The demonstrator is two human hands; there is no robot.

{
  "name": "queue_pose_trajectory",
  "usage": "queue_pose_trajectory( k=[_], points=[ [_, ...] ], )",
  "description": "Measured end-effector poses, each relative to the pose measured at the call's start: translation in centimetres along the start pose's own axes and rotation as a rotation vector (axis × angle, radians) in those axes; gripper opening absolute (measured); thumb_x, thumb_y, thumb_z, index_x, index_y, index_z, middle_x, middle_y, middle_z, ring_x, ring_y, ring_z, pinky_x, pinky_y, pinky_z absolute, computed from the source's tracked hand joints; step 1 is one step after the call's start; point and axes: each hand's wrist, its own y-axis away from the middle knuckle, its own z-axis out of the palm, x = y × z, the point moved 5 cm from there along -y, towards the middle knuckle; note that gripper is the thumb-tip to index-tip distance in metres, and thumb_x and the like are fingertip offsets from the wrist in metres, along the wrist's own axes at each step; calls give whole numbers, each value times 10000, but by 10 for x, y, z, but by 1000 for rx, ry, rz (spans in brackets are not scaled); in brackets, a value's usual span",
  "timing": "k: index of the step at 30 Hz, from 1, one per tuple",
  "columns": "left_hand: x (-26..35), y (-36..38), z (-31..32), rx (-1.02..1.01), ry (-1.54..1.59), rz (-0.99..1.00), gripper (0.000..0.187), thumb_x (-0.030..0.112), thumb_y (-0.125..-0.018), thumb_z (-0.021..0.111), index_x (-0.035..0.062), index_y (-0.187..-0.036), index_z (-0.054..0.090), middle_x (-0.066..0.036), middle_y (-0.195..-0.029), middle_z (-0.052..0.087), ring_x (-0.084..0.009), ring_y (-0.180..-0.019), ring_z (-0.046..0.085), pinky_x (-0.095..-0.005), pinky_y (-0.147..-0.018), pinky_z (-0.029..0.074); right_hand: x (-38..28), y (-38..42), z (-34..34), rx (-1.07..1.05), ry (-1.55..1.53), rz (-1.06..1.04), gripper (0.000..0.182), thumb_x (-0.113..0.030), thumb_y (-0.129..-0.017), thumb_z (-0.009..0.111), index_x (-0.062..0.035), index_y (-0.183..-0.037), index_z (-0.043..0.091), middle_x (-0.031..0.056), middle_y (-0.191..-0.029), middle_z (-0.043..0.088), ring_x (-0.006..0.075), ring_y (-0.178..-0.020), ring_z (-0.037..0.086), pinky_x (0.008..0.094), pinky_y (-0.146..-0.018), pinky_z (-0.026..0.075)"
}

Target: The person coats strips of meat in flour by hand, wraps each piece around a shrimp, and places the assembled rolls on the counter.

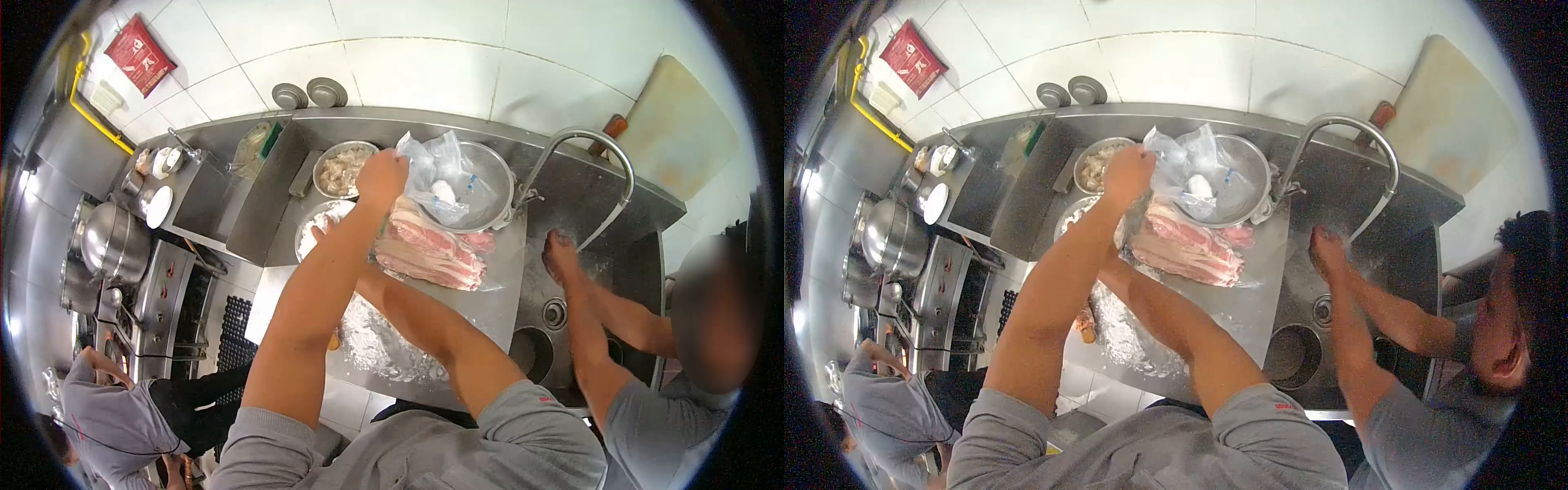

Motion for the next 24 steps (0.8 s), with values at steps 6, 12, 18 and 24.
queue_pose_trajectory(
  k=[6, 12, 18, 24],
  points=[
    [2, 16, 1, 0, 44, 11, 512, 444, -791, 639, 82, -1148, 581, -150, -1094, 625, -355, -1027, 584, -472, -810, 476, -17, 8, -16, -124, 252, 154, 571, -361, -905, 490, -61, -1378, 376, 361, -1449, 156, 491, -1344, 185, 566, -1069, 180],
    [52, 59, -22, 181, -168, 724, 506, 340, -809, 644, 107, -1244, 535, -115, -1242, 564, -346, -1247, 417, -448, -993, 371, -12, -5, -21, 112, 304, 60, 551, -284, -814, 622, -40, -1277, 446, 354, -1379, 282, 537, -1214, 347, 597, -938, 355],
    [38, 75, 26, -383, -670, 742, 334, 307, -785, 626, 165, -1085, 662, -72, -1208, 579, -299, -1221, 439, -515, -1016, 323, -12, 7, -12, 190, 613, -39, 537, -292, -774, 661, -31, -1206, 475, 318, -1267, 414, 520, -1083, 470, 592, -857, 416],
    [58, 74, 2, -321, -289, 727, 338, 297, -793, 621, 91, -1059, 656, -109, -1121, 596, -306, -1162, 492, -507, -1033, 321, -25, 3, -30, 137, 455, 76, 493, -333, -800, 622, -31, -1175, 513, 300, -1307, 404, 518, -1158, 436, 580, -917, 403]
  ],
)
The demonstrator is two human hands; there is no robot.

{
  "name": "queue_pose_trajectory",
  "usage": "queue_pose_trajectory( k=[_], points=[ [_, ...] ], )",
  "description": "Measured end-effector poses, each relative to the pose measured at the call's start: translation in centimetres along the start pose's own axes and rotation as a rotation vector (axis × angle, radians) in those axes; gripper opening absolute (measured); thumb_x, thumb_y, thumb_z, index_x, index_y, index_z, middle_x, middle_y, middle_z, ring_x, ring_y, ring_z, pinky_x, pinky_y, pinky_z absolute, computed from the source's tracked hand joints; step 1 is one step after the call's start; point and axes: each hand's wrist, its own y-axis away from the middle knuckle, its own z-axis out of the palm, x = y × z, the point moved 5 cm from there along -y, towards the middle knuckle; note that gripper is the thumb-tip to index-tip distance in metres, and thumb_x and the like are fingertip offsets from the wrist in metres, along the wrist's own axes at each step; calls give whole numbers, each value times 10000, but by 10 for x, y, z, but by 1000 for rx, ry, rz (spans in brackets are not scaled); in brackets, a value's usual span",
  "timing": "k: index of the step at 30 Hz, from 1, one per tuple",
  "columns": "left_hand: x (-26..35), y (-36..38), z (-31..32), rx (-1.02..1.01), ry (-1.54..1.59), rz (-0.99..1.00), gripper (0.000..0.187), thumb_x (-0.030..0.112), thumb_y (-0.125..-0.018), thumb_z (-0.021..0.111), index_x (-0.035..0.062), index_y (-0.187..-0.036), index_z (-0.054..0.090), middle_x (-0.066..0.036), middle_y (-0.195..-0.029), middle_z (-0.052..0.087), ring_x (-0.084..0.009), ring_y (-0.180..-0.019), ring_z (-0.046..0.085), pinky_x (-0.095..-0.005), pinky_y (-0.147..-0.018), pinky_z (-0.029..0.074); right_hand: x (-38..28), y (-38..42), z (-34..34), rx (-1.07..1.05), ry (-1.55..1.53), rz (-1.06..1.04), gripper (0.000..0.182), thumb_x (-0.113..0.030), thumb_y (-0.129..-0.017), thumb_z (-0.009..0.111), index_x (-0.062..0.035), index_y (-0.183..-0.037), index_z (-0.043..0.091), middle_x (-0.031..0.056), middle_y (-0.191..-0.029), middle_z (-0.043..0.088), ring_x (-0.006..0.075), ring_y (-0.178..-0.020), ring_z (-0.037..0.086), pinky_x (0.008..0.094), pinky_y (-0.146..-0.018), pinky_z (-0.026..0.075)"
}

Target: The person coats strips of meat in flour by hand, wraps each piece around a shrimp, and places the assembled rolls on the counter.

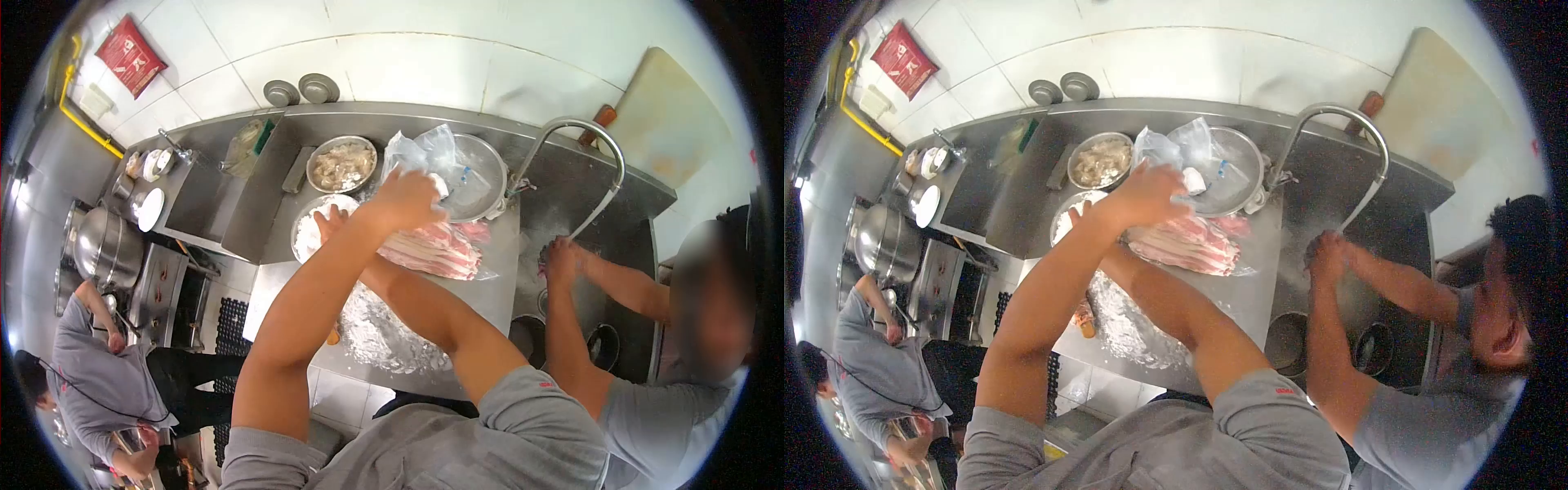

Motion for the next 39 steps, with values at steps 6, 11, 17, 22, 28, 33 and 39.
queue_pose_trajectory(
  k=[6, 11, 17, 22, 28, 33, 39],
  points=[
    [28, -80, 32, 65, 61, -217, 315, 260, -783, 619, 31, -995, 659, -152, -1042, 610, -335, -1003, 584, -439, -849, 481, -4, 3, 24, 39, 37, 26, 423, -162, -798, 587, -33, -1194, 514, 287, -1285, 438, 482, -1179, 437, 533, -971, 380],
    [20, -123, 108, -6, -217, -275, 245, 237, -782, 591, 71, -936, 684, -114, -1053, 610, -299, -965, 597, -420, -787, 492, -11, 18, 9, 64, 7, -32, 449, -141, -772, 625, -27, -1192, 514, 282, -1328, 395, 463, -1206, 411, 521, -975, 368],
    [21, -126, 127, 21, -321, -239, 252, 243, -788, 564, 104, -954, 692, -83, -1111, 606, -265, -1110, 499, -471, -884, 393, -1, 19, 7, 110, -17, -37, 464, -135, -759, 640, -31, -1193, 514, 268, -1318, 404, 449, -1209, 404, 512, -964, 369],
    [22, -121, 112, 72, 114, 44, 270, 275, -794, 559, 67, -922, 675, -130, -954, 639, -348, -912, 592, -425, -789, 474, 3, 17, 16, 121, -57, -24, 439, -119, -763, 626, -36, -1182, 526, 262, -1303, 423, 438, -1192, 419, 508, -954, 372],
    [12, -112, 111, -107, 380, 81, 325, 288, -802, 577, 22, -973, 652, -193, -1004, 639, -391, -919, 597, -399, -851, 473, 3, 14, 18, 72, -13, -20, 405, -114, -819, 552, -37, -1215, 509, 277, -1314, 413, 443, -1194, 426, 509, -959, 379],
    [9, -101, 72, 21, 522, 13, 291, 250, -827, 591, 9, -977, 652, -188, -1053, 635, -364, -947, 605, -395, -866, 471, 3, 13, 9, -45, -76, 39, 427, -116, -846, 517, -30, -1262, 468, 304, -1343, 376, 475, -1235, 395, 558, -1001, 346],
    [-15, -65, -20, 564, 187, -256, 257, 244, -813, 616, 34, -954, 662, -168, -1034, 625, -348, -1016, 574, -423, -880, 461, 11, 8, 4, 63, -150, -11, 486, -230, -894, 478, -19, -1328, 420, 316, -1380, 341, 470, -1194, 440, 557, -980, 354]
  ],
)
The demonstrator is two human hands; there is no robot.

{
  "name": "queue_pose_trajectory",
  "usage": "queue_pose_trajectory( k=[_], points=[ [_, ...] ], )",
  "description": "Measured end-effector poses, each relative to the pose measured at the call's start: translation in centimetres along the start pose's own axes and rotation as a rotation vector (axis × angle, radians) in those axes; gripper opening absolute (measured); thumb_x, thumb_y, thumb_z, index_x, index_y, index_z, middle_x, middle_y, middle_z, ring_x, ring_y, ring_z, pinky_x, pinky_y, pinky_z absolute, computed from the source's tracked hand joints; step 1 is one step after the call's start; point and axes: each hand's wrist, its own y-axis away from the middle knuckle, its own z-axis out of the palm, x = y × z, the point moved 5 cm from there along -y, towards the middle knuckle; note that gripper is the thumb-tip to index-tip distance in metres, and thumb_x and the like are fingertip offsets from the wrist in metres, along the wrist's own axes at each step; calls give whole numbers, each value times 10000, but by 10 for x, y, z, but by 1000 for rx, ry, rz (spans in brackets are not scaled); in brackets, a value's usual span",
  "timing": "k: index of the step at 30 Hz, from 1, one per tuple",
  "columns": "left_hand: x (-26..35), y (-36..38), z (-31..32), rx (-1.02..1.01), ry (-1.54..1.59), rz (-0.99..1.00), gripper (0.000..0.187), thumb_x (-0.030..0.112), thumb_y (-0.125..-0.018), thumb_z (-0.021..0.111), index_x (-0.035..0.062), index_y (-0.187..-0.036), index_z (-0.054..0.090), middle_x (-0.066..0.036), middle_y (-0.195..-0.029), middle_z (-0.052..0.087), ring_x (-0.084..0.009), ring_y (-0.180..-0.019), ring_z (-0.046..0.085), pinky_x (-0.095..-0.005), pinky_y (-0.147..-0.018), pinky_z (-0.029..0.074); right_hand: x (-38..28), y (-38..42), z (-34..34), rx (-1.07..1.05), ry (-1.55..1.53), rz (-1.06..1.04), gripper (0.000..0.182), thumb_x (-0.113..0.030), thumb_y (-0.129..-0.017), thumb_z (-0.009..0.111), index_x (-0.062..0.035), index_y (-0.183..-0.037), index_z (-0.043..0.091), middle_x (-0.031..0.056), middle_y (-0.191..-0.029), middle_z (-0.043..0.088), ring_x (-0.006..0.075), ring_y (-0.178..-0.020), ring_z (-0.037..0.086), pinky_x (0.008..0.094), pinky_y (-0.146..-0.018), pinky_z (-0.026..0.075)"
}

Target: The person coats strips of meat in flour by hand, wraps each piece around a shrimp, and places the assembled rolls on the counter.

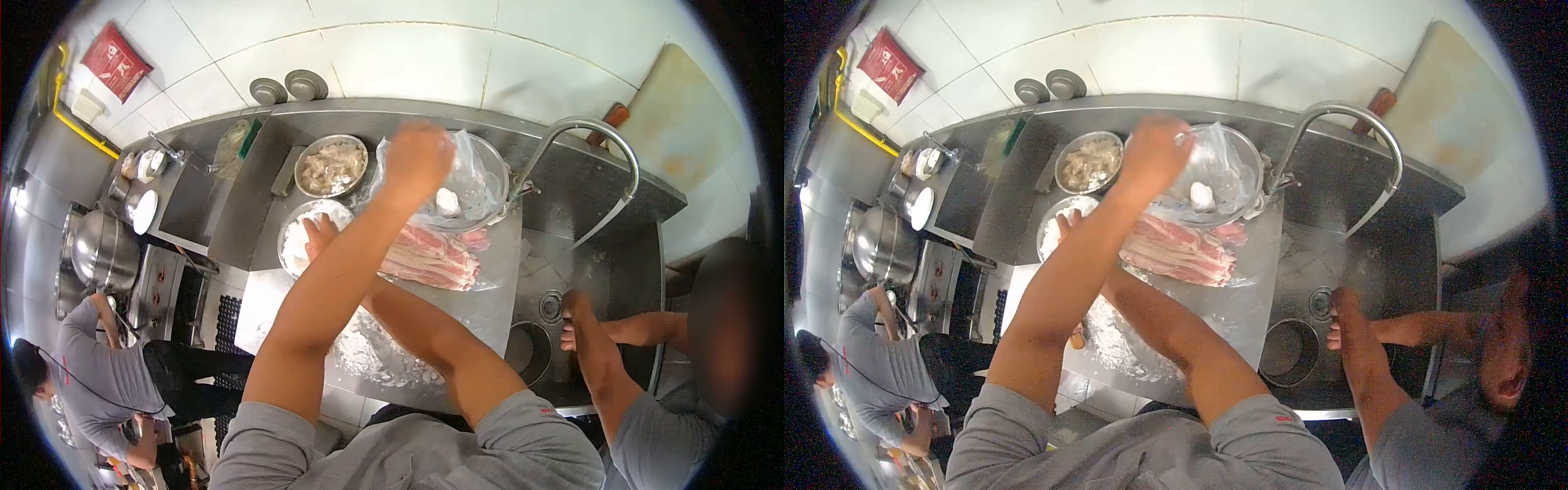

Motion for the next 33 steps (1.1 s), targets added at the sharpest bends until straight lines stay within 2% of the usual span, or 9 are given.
queue_pose_trajectory(
  k=[2, 4, 6, 8, 14, 17, 20, 23, 33],
  points=[
    [-23, 10, -25, 133, -115, -95, 324, 250, -784, 641, 60, -1046, 625, -179, -1049, 595, -356, -1063, 545, -429, -892, 456, 8, 3, 9, 153, 8, -103, 483, -200, -889, 472, -20, -1332, 406, 346, -1395, 290, 529, -1225, 377, 590, -995, 321],
    [-55, 34, -22, 123, -151, -333, 457, 247, -763, 667, 68, -1171, 566, -207, -1119, 562, -363, -1086, 531, -430, -923, 440, 15, 7, 6, 50, -514, 68, 494, -203, -877, 492, -37, -1335, 410, 338, -1396, 298, 529, -1215, 387, 587, -989, 325],
    [-83, 54, 11, -12, 50, -386, 558, 225, -749, 685, 75, -1251, 495, -220, -1172, 523, -376, -1120, 503, -437, -944, 424, 15, 9, 11, 13, -437, 86, 501, -197, -863, 513, -55, -1333, 418, 330, -1391, 314, 524, -1205, 400, 583, -986, 330],
    [-82, 61, 18, -63, 198, -408, 615, 203, -743, 693, 73, -1293, 453, -228, -1216, 490, -386, -1148, 478, -442, -961, 410, 16, 8, 28, 53, 236, -49, 505, -183, -846, 537, -72, -1326, 428, 323, -1378, 338, 515, -1196, 414, 581, -987, 336],
    [-34, 51, -19, 218, 169, -150, 695, 169, -734, 701, 71, -1343, 381, -245, -1295, 441, -391, -1185, 453, -429, -1001, 377, 4, -8, 2, 44, 82, 147, 485, -172, -822, 565, -71, -1284, 456, 317, -1329, 391, 485, -1189, 438, 588, -984, 346],
    [-53, 61, -32, 429, -237, -346, 703, 144, -725, 694, 62, -1347, 377, -253, -1313, 433, -397, -1184, 454, -418, -1015, 366, -3, 5, 3, -47, 208, -26, 520, -209, -827, 566, -66, -1311, 439, 327, -1343, 374, 505, -1183, 432, 591, -990, 333],
    [-113, 73, 8, 107, 428, -731, 709, 117, -713, 683, 52, -1347, 373, -266, -1298, 454, -405, -1157, 480, -411, -1013, 370, 19, 13, 33, 119, -325, -17, 560, -256, -842, 548, -68, -1350, 403, 340, -1361, 345, 531, -1204, 393, 593, -1012, 299],
    [-119, 66, 33, 39, 474, -621, 716, 99, -727, 646, 62, -1370, 332, -270, -1215, 502, -403, -992, 564, -413, -875, 445, 8, 10, 15, -112, 243, -2, 608, -297, -850, 533, -76, -1388, 357, 349, -1385, 308, 549, -1244, 337, 595, -1036, 258],
    [-38, 59, 0, -73, 271, -356, 589, 118, -757, 629, 36, -1304, 427, -261, -1264, 464, -412, -1143, 479, -434, -965, 404, 1, 6, 3, -168, 167, 73, 607, -321, -857, 508, -58, -1385, 367, 345, -1383, 330, 509, -1262, 359, 599, -1032, 259]
  ],
)
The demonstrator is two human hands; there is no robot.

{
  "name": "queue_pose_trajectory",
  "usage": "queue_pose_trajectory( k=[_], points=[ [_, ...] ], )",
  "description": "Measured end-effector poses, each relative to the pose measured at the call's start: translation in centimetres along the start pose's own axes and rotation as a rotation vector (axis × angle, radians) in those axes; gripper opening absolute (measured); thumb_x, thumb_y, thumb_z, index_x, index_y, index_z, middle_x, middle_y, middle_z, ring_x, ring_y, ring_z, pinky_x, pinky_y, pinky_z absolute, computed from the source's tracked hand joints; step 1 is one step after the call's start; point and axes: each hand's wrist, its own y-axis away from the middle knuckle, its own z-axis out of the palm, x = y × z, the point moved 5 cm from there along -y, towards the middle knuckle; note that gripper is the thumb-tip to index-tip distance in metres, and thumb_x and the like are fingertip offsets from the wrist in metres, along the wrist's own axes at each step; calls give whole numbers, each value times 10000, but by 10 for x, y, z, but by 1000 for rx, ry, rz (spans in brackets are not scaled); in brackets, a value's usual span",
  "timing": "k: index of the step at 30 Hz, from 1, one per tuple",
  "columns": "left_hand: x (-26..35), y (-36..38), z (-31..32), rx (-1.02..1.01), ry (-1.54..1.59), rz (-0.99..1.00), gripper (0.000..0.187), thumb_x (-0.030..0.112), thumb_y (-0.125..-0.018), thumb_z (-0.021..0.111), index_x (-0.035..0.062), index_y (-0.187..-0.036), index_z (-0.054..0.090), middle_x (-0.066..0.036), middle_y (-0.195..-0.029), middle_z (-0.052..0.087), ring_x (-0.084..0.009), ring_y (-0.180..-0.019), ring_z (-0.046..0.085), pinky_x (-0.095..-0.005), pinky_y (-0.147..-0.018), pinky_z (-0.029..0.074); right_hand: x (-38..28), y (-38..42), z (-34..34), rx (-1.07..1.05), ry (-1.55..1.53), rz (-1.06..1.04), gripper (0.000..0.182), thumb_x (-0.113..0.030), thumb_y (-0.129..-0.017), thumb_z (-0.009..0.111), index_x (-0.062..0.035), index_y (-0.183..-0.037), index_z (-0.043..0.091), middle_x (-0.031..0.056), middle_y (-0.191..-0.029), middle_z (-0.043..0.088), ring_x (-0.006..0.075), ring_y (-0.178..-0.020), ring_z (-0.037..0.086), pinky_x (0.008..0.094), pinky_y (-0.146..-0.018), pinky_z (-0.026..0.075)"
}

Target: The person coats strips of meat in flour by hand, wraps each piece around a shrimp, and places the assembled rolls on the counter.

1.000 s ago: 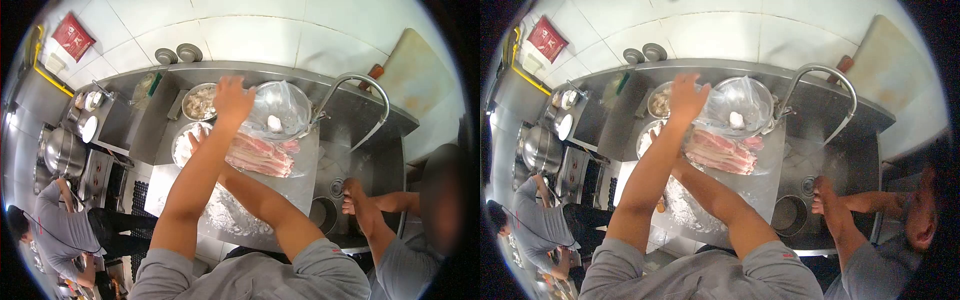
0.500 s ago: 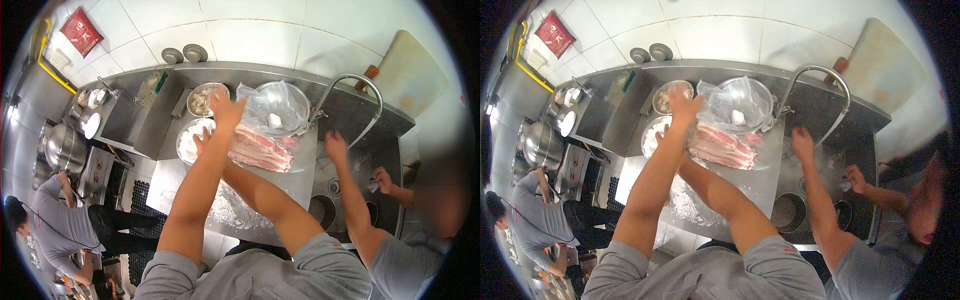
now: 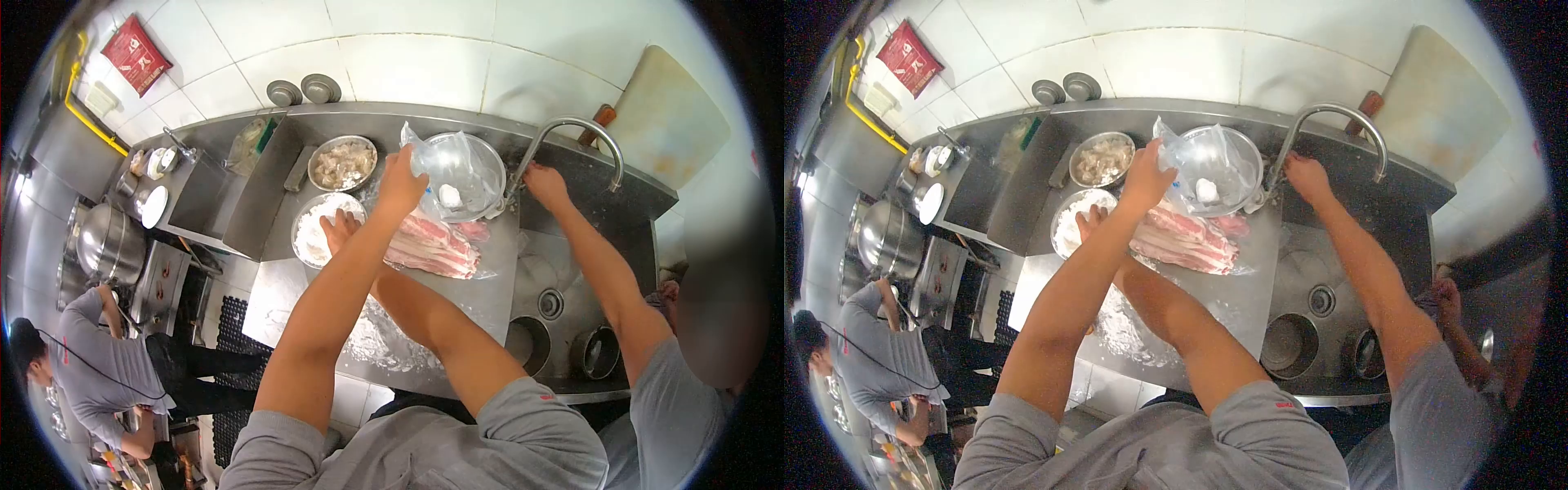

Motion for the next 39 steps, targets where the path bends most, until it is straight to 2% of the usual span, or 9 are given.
queue_pose_trajectory(
  k=[5, 9, 12, 15, 20, 25, 28, 36, 39],
  points=[
    [-12, -1, -13, 154, 5, 155, 503, 182, -767, 671, 22, -1220, 520, -268, -1312, 421, -410, -1223, 415, -424, -1030, 351, -10, -5, -3, 101, 140, 40, 575, -271, -867, 513, -62, -1377, 348, 330, -1390, 303, 512, -1241, 365, 563, -1048, 285],
    [2, 18, -57, 199, -10, 185, 413, 178, -785, 666, 30, -1160, 578, -256, -1328, 415, -404, -1237, 410, -426, -1039, 340, 14, -21, 51, 217, -326, -18, 536, -269, -867, 517, -50, -1342, 403, 308, -1394, 318, 511, -1232, 377, 532, -1033, 316],
    [8, 62, -106, 269, 24, 215, 336, 138, -809, 643, 31, -1125, 605, -207, -1334, 433, -350, -1226, 440, -398, -1021, 360, 2, -9, 3, 12, -693, -1, 482, -242, -869, 508, -44, -1304, 449, 296, -1395, 330, 506, -1233, 378, 518, -1020, 333],
    [-15, 118, -154, 357, 38, 120, 279, 83, -831, 616, 24, -1105, 617, -166, -1319, 465, -296, -1215, 458, -366, -1007, 371, -9, -13, -10, 55, 222, -29, 344, -194, -889, 439, -60, -1182, 559, 261, -1329, 442, 461, -1218, 407, 512, -997, 350],
    [-98, 245, -208, 560, 152, -237, 238, 107, -875, 567, -4, -1079, 619, -162, -1283, 505, -279, -1194, 476, -343, -997, 372, -7, -6, 2, 22, 187, -130, 317, -50, -787, 558, -43, -1103, 578, 255, -1304, 400, 421, -1169, 455, 471, -895, 468],
    [-161, 378, -217, 618, 303, -633, 286, 159, -906, 530, -40, -1099, 596, -111, -1203, 540, -183, -1076, 534, -281, -821, 478, -4, -32, -27, -291, 25, 5, 412, -135, -841, 525, -105, -1252, 528, 215, -1271, 474, 376, -1131, 514, 440, -927, 442],
    [-196, 434, -210, 686, 436, -769, 273, 157, -900, 543, -37, -1083, 600, -113, -1207, 535, -184, -1055, 542, -294, -825, 480, 8, -36, -39, -162, 135, -108, 434, -227, -850, 542, -141, -1275, 517, 196, -1235, 512, 374, -1186, 472, 471, -928, 438],
    [-193, 417, -204, 436, -96, -395, 183, 59, -874, 570, -33, -1029, 596, -139, -1209, 520, -241, -1097, 529, -332, -895, 452, 7, -11, -9, -196, 344, -196, 425, -216, -815, 612, -156, -1231, 551, 183, -1192, 525, 381, -1166, 480, 482, -904, 449],
    [-186, 404, -205, 430, 79, -443, 191, 43, -866, 575, -28, -1041, 599, -145, -1195, 532, -251, -1090, 534, -333, -891, 457, 11, -26, -24, -205, 155, -63, 445, -208, -803, 625, -150, -1238, 554, 182, -1165, 568, 356, -1121, 528, 439, -893, 458]
  ],
)
